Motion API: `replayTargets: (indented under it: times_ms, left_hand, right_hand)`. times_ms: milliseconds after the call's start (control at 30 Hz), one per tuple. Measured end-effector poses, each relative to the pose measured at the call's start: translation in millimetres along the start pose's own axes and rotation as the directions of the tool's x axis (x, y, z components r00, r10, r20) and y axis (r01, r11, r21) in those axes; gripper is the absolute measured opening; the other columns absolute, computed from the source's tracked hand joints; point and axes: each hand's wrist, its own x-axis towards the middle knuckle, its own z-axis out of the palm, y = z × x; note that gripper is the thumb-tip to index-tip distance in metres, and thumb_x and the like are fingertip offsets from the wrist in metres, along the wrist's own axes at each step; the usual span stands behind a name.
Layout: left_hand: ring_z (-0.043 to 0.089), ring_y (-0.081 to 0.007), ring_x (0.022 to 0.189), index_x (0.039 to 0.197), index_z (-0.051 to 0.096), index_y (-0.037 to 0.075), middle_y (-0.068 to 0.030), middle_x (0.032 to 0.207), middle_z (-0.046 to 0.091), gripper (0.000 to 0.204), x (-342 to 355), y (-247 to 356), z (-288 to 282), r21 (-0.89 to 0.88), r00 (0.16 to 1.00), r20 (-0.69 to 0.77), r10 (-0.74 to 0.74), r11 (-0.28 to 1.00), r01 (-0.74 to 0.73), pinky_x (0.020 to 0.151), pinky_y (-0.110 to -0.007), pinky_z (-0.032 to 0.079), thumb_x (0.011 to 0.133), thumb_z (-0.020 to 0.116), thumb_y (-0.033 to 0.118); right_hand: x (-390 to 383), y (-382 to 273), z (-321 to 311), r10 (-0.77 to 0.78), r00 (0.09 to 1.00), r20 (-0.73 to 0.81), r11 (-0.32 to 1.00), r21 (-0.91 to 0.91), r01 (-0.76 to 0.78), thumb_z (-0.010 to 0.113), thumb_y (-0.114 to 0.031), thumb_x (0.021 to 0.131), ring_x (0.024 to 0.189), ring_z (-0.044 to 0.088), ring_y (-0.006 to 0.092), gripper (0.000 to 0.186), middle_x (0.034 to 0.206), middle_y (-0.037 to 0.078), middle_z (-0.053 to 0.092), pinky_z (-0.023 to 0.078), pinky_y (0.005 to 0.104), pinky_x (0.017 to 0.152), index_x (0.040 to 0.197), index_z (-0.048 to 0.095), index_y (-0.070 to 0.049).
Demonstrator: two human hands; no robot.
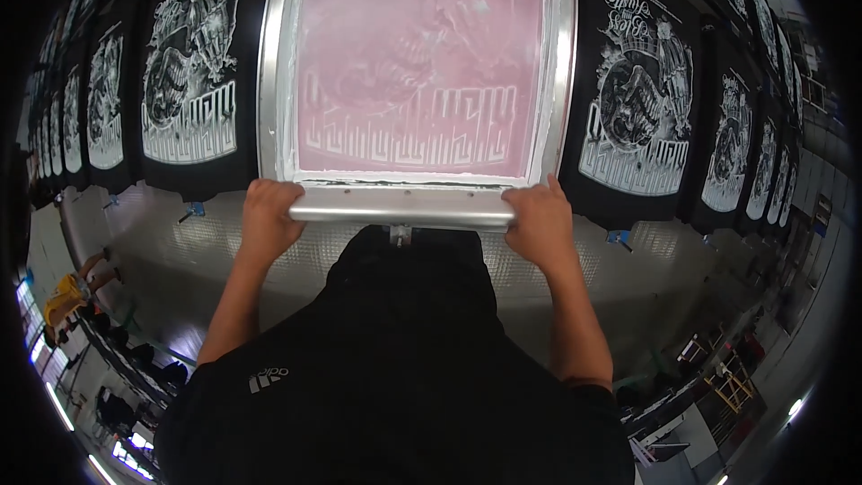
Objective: Manually applying ink through a screen onto t-shirts at a screen printing station.
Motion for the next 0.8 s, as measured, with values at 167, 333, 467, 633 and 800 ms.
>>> replayTargets:
  times_ms: [167, 333, 467, 633, 800]
  left_hand:
    - [0.062, -0.0288, 0.094, 0.092, 0.062, 0.007, -0.0112, 0.096, 0.065, 0.041, -31.0, -1.7, 30.4, 0.112, 0.990, -0.130, 0.062, 0.993, -0.048, 0.092, -0.047, 0.040, 0.052, 0.072, 0.002]
    - [0.063, -0.0297, 0.090, 0.088, 0.065, 0.006, -0.0116, 0.092, 0.068, 0.036, 128.2, -53.4, 19.2, 0.174, 0.966, -0.224, 0.128, 0.981, -0.090, 0.088, -0.042, 0.044, 0.053, 0.072, 0.000]
    - [0.065, -0.0349, 0.077, 0.091, 0.072, 0.004, -0.0178, 0.077, 0.067, 0.035, 274.5, -79.1, -20.0, 0.213, 0.944, -0.287, 0.162, 0.972, -0.103, 0.076, -0.044, 0.051, 0.056, 0.073, 0.007]
    - [0.067, -0.0356, 0.087, 0.105, 0.071, 0.015, -0.0163, 0.091, 0.071, 0.045, 405.2, -98.9, -58.7, 0.269, 0.979, -0.204, 0.008, 0.962, 0.048, 0.081, -0.044, 0.053, 0.068, 0.080, 0.039]
    - [0.067, -0.0365, 0.087, 0.082, 0.072, 0.007, -0.0185, 0.088, 0.071, 0.038, 431.8, -85.8, -81.8, 0.282, 0.987, -0.148, 0.055, 0.959, -0.011, 0.078, -0.046, 0.053, 0.064, 0.080, 0.039]
  right_hand:
    - [-22.7, -4.2, 36.4, -0.080, 0.965, -0.251, 0.997, -0.026, 0.076, 0.064, 0.003, 0.051, 0.094, 0.063, 0.0288, 0.046, 0.095, 0.010, 0.067, 0.033, 0.0561, 0.110, 0.097, 0.064, -0.007]
    - [117.3, 41.9, -10.2, -0.165, 0.885, -0.434, 0.984, -0.131, 0.120, 0.068, 0.000, 0.057, 0.090, 0.063, 0.0282, 0.042, 0.095, 0.009, 0.069, 0.035, 0.0531, 0.109, 0.098, 0.067, -0.008]
    - [244.1, 74.4, -82.2, -0.188, 0.877, -0.443, 0.967, -0.241, 0.086, 0.066, -0.004, 0.063, 0.084, 0.064, 0.0331, 0.035, 0.085, 0.014, 0.069, 0.042, 0.0492, 0.102, 0.098, 0.070, -0.009]
    - [359.4, 103.9, -155.2, -0.035, 0.941, -0.337, 0.956, -0.285, -0.067, 0.062, -0.018, 0.071, 0.099, 0.066, 0.0339, 0.040, 0.100, 0.014, 0.071, 0.052, 0.0454, 0.089, 0.110, 0.069, -0.017]
    - [374.3, 119.2, -190.9, -0.094, 0.935, -0.342, 0.957, -0.290, -0.010, 0.058, -0.013, 0.071, 0.100, 0.063, 0.0384, 0.041, 0.108, 0.020, 0.067, 0.051, 0.0436, 0.088, 0.112, 0.068, -0.009]
